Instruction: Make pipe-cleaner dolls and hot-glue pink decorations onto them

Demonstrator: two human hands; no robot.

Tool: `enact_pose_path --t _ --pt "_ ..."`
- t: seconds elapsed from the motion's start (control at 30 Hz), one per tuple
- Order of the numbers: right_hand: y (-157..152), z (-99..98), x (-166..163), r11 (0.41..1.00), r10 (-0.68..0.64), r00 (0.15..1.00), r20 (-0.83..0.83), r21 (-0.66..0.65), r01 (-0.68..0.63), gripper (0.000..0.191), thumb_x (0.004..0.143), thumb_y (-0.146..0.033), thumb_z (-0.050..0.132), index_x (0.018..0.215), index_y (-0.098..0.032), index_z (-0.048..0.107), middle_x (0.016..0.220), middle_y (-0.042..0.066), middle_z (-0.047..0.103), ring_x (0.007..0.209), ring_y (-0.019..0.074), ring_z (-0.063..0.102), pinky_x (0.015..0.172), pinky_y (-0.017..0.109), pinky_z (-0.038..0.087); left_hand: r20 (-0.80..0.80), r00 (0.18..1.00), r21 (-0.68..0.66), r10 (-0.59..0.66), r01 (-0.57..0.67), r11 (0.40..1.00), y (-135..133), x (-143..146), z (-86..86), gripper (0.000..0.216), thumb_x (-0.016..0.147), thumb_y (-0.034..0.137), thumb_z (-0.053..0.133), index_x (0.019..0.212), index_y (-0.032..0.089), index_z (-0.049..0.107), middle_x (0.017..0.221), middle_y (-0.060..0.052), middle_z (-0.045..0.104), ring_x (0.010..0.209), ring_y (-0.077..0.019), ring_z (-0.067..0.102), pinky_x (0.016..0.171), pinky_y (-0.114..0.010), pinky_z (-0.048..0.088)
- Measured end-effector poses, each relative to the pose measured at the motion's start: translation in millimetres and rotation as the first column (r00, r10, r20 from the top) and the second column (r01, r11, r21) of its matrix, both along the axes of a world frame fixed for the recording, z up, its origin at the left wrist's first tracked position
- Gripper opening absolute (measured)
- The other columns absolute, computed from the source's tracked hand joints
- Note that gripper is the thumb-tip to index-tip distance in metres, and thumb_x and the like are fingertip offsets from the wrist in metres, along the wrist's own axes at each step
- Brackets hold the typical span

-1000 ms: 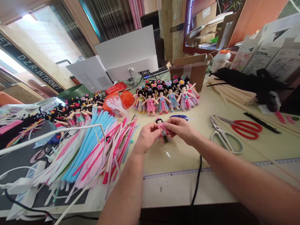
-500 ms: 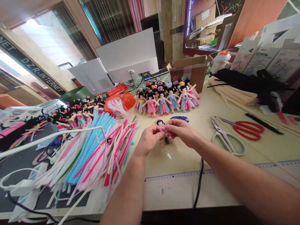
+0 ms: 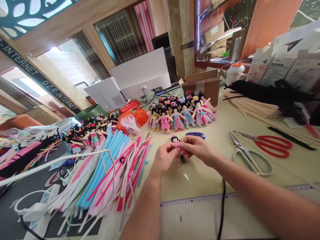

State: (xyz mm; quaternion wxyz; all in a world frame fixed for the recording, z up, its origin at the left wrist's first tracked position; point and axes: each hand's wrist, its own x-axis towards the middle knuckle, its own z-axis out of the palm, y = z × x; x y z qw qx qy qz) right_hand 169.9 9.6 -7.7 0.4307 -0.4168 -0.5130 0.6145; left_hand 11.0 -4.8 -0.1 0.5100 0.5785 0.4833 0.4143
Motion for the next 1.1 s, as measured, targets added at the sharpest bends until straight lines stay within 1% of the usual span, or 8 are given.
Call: enact_pose_path --t 0.13,0.23,0.4,0.47,0.6,0.83,1.0,1.1 --pt "0.5 -0.9 0.3 1.000 0.025 0.999 0.030 0.006 -0.025 0.048 0.061 -0.061 0.077 0.065 -0.018 0.056 0.050 -0.004 0.055 0.045 0.0081 0.049 0.045 0.022 0.041 -0.022 0.997 0.034 0.079 -0.079 0.996 1.4 -0.3 -2.7 0.037 0.067 0.050 0.076 0.075 0.015 0.065 0.067 0.001 0.064 0.063 -0.0117 0.056 0.062 -0.025 0.045" --pt "-0.2 -0.7 0.4 0.998 0.067 0.997 0.044 0.003 -0.067 0.050 0.060 -0.061 0.078 0.067 -0.017 0.057 0.052 -0.003 0.056 0.047 0.0083 0.051 0.046 0.022 0.042 -0.025 0.992 0.044 0.125 -0.124 0.991 2.3 -0.8 -2.9 0.037 0.066 0.049 0.077 0.073 0.015 0.064 0.063 0.002 0.061 0.060 -0.0106 0.054 0.061 -0.024 0.045" --pt "-0.5 -1.5 0.7 0.994 0.109 0.994 0.022 0.023 -0.109 0.048 0.063 -0.059 0.077 0.069 -0.016 0.059 0.051 -0.004 0.055 0.047 0.0081 0.050 0.046 0.022 0.042 0.087 0.994 -0.003 0.074 -0.074 0.997 2.3 -2.9 -0.4 0.034 0.069 0.044 0.076 0.082 0.014 0.068 0.077 -0.002 0.070 0.070 -0.0126 0.061 0.070 -0.026 0.049" --pt "-0.5 -1.2 1.3 0.993 0.117 0.993 0.021 0.018 -0.117 0.045 0.064 -0.057 0.077 0.068 -0.016 0.058 0.051 -0.004 0.055 0.047 0.0081 0.050 0.046 0.022 0.041 0.107 0.992 0.010 0.059 -0.061 0.998 1.8 -3.8 1.6 0.033 0.070 0.042 0.077 0.087 0.014 0.069 0.085 -0.004 0.072 0.077 -0.0143 0.064 0.075 -0.027 0.050" --pt "-1.1 1.9 2.8 0.992 0.125 0.992 0.003 -0.011 -0.125 0.043 0.062 -0.053 0.079 0.066 -0.017 0.057 0.051 -0.004 0.054 0.047 0.0079 0.049 0.047 0.022 0.041 0.032 0.998 0.075 0.051 -0.053 0.996 1.0 -4.7 3.8 0.032 0.072 0.039 0.076 0.093 0.015 0.071 0.093 -0.007 0.074 0.085 -0.0176 0.067 0.080 -0.030 0.052" --pt "-2.6 4.3 3.3 0.986 0.152 0.984 -0.096 -0.050 -0.157 0.044 0.060 -0.053 0.080 0.067 -0.016 0.058 0.054 -0.004 0.053 0.048 0.0071 0.046 0.046 0.022 0.036 -0.068 0.989 0.162 0.128 -0.115 0.980 -1.7 0.0 4.7 0.031 0.073 0.041 0.073 0.089 0.015 0.074 0.081 -0.005 0.074 0.072 -0.0166 0.066 0.068 -0.028 0.054" --pt "-2.1 3.5 2.9 0.986 0.152 0.980 -0.128 -0.048 -0.159 0.044 0.059 -0.053 0.081 0.067 -0.016 0.058 0.052 -0.004 0.052 0.047 0.0072 0.045 0.046 0.022 0.035 -0.121 0.977 0.241 0.177 -0.144 0.960 -3.1 1.9 4.3 0.026 0.077 0.039 0.070 0.088 0.017 0.075 0.085 -0.006 0.074 0.078 -0.0173 0.066 0.073 -0.028 0.053" --pt "-2.3 3.8 2.4 0.987 0.143 0.980 -0.140 -0.058 -0.152 0.045 0.059 -0.053 0.081 0.068 -0.015 0.059 0.053 -0.004 0.052 0.047 0.0070 0.044 0.046 0.022 0.035 -0.140 0.971 0.250 0.192 -0.153 0.956 -2.4 2.0 3.0 0.025 0.077 0.038 0.070 0.089 0.017 0.075 0.085 -0.006 0.074 0.078 -0.0176 0.066 0.072 -0.028 0.053"
